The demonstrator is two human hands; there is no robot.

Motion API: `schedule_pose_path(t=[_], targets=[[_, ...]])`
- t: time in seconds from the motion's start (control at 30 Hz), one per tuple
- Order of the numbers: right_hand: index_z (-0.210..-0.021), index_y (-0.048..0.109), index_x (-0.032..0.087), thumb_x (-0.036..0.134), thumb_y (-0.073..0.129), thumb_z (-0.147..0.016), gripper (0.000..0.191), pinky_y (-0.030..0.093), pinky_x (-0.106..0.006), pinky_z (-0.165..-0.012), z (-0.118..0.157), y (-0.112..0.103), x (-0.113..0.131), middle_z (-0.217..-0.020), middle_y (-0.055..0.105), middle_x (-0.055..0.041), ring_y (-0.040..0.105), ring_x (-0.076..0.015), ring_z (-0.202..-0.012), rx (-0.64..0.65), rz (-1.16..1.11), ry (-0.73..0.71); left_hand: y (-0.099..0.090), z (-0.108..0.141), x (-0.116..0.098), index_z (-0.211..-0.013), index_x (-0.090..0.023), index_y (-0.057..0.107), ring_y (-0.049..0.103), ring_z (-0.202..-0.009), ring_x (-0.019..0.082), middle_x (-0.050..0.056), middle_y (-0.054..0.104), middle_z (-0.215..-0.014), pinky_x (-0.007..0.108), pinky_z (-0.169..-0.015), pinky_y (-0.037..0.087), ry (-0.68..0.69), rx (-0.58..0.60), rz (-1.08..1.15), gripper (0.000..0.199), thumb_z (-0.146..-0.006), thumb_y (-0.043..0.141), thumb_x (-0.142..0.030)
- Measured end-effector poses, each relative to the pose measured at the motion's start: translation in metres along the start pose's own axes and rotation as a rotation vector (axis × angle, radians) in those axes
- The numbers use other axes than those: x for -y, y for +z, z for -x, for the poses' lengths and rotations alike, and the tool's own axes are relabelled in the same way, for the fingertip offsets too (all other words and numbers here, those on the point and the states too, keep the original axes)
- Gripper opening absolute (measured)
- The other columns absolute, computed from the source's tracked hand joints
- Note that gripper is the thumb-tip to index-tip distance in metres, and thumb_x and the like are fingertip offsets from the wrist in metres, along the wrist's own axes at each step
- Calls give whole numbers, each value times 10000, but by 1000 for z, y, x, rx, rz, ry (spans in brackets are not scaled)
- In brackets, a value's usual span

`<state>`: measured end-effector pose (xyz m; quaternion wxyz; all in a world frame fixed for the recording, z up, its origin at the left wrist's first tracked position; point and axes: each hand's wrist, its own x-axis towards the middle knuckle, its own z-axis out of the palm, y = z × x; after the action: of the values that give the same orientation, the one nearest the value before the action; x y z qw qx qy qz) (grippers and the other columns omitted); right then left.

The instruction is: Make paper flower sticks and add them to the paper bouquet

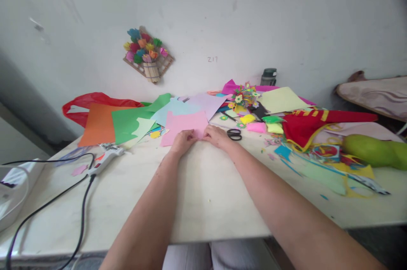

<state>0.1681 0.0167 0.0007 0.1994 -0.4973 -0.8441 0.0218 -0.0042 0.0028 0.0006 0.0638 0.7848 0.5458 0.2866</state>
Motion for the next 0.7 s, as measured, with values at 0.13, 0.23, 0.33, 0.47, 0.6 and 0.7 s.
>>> schedule_pose_path(t=[0.13, 0.23, 0.33, 0.47, 0.6, 0.7], targets=[[-769, 619, 189, 335, 562, -761, 157, 362, -206, -678, 1, -1, -1, -921, 587, -26, 536, -129, -838, -8, -39, 10, 1, 0, 0, -671, -178, 583, 577, -811, 175, 55, 655, -852, 267, -737, 423, 3, 9, -7, 111, -701, 544, -277], [-757, 621, 181, 334, 565, -759, 163, 366, -204, -686, 0, -1, -1, -910, 586, -31, 537, -125, -826, 2, -61, 13, 3, -1, 1, -632, -181, 544, 569, -845, 184, 60, 646, -817, 278, -758, 419, 16, -1, -33, 127, -711, 530, -279], [-739, 626, 175, 319, 554, -765, 163, 366, -205, -691, -1, -1, 0, -899, 584, -38, 535, -126, -818, 11, -61, 14, 6, -4, 4, -660, -176, 540, 553, -893, 198, 76, 637, -819, 299, -798, 412, 33, -9, -76, 111, -717, 523, -270], [-719, 631, 170, 323, 532, -772, 189, 362, -211, -688, -2, -3, 3, -911, 583, -49, 538, -131, -799, 35, -34, 42, 10, -6, 6, -724, -160, 550, 519, -990, 208, 108, 629, -902, 317, -875, 381, 50, 0, -120, 112, -736, 509, -263], [-720, 634, 166, 341, 515, -775, 218, 358, -217, -677, -2, -6, 5, -933, 582, -60, 539, -137, -793, 58, 6, 65, 12, -6, 6, -715, -149, 548, 436, -1125, 219, 158, 523, -1167, 326, -947, 328, 27, 10, -164, 131, -762, 487, -254], [-730, 639, 164, 353, 506, -777, 236, 356, -221, -671, -3, -7, 6, -950, 583, -66, 541, -144, -793, 68, 32, 66, 10, -3, 4, -730, -139, 553, 376, -1183, 219, 169, 434, -1269, 328, -969, 308, 19, 26, -166, 149, -776, 467, -252]])
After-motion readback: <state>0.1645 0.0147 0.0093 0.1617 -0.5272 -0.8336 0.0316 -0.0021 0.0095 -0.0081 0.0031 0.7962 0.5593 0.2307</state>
